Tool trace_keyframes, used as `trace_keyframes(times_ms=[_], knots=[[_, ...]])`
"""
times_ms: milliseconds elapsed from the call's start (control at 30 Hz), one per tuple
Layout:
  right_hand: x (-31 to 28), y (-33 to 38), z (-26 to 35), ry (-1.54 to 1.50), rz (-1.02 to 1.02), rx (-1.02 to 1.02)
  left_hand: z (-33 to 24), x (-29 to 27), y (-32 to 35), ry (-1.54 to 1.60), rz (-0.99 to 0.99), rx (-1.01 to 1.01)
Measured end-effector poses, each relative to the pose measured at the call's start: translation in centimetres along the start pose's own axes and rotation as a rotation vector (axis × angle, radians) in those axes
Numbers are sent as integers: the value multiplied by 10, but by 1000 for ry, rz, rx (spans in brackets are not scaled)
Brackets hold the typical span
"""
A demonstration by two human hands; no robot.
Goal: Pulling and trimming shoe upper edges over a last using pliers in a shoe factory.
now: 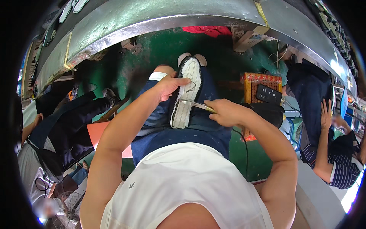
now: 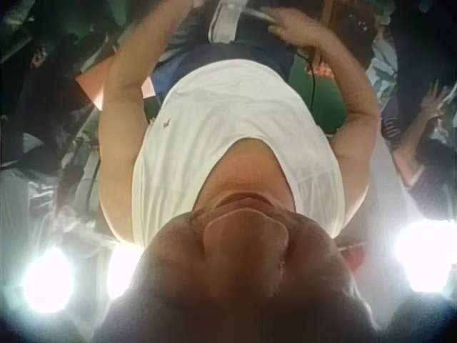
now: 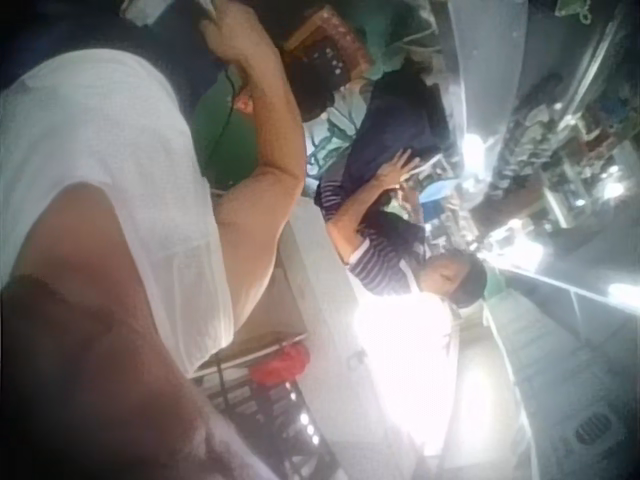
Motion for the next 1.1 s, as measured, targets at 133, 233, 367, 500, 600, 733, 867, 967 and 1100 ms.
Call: trace_keyframes(times_ms=[133,233,367,500,600,733,867,967,1100], knots=[[-1,-27,24,303,149,49,18,-6,-21,20,-32,12],[-20,-45,47,453,347,143,17,-8,-19,59,-25,36],[-35,-60,19,576,281,-55,6,-12,-16,194,38,109],[-38,-74,-20,583,76,-351,-12,-18,7,193,-53,239],[-32,-76,-25,602,128,-236,-9,-13,31,88,-107,208],[-11,-57,-60,471,-9,-339,20,-15,10,-440,64,419],[0,-36,-54,493,-66,-415,29,-1,9,-264,97,430],[-2,-21,-41,501,-89,-349,28,-1,-1,-271,56,426],[5,-4,-27,475,-196,-317,26,-3,-10,-293,-127,506]])
Point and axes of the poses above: each hand's wrist, its own y-axis away from the middle knuckle, its own x-axis out of the palm, z = x × y, the point moved 7 cm from there along -y, towards the middle knuckle, and after that the axes turned 11 degrees about -x, right-handed, at the moved point
